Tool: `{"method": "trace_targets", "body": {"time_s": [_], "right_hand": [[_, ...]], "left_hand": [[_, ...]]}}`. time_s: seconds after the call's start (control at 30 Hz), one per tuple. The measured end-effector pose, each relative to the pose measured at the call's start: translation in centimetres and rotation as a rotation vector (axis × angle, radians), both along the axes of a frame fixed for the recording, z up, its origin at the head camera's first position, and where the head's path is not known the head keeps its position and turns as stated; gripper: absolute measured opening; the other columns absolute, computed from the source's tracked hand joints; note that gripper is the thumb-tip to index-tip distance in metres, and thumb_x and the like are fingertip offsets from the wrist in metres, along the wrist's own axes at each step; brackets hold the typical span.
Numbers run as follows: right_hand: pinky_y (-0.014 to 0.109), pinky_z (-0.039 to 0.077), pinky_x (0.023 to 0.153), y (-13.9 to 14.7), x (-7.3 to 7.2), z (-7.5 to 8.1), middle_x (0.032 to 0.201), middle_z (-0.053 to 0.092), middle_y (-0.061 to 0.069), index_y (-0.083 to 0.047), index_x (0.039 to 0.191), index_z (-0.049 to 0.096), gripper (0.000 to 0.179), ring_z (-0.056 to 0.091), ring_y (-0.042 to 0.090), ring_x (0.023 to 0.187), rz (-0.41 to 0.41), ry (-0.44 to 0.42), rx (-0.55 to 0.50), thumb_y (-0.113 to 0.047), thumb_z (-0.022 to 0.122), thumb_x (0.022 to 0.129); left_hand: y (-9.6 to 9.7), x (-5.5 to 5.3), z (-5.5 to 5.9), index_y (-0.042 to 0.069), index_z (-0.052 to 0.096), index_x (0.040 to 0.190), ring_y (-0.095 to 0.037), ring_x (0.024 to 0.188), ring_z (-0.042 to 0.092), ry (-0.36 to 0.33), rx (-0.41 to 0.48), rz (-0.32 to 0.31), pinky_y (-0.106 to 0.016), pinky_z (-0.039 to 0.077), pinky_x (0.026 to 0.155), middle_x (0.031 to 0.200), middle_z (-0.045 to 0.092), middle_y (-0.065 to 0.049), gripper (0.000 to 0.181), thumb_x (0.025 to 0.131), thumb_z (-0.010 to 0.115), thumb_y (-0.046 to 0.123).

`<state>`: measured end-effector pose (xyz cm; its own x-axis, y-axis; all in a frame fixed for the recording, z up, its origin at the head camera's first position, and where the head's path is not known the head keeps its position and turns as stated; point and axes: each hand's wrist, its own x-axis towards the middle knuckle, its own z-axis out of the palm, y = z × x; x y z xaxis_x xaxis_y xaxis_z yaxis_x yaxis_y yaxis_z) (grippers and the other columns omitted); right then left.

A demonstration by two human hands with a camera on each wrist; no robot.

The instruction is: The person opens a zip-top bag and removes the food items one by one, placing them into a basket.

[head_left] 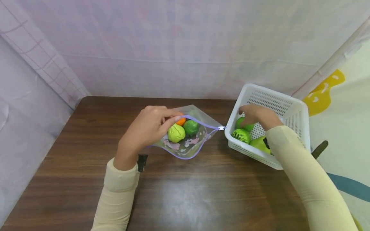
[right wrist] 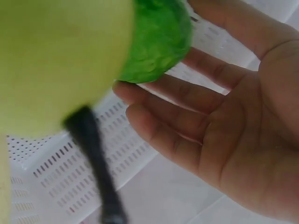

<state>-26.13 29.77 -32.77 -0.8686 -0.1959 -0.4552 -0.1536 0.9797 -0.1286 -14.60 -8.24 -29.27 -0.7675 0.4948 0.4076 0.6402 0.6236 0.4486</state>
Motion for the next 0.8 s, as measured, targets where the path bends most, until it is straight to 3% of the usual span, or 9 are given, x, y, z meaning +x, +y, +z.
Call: {"method": "trace_targets", "body": {"time_s": [0.43,0.8], "right_hand": [[0.064,0.041,0.105,-1.2,1.0,2.3,0.143,0.050,0.030,0.002,0.145,0.047,0.073,0.049,0.049,0.130,0.028,0.105,0.007,-0.019,0.079,0.083],[0.062,0.043,0.103,-3.5,3.4,5.4,0.138,0.054,0.031,0.000,0.145,0.048,0.062,0.052,0.049,0.126,0.082,0.217,0.061,-0.021,0.072,0.091]], "left_hand": [[-0.2,0.0,0.0,0.017,0.075,0.122,-0.010,0.065,0.053,0.005,-0.006,-0.003,-0.027,0.045,0.057,0.093,0.073,0.002,0.026,0.102,0.062,0.026],[-0.2,0.1,0.0,0.017,0.076,0.120,-0.010,0.064,0.053,0.004,0.009,-0.010,-0.027,0.045,0.056,0.092,0.073,0.003,0.024,0.101,0.063,0.025]]}}
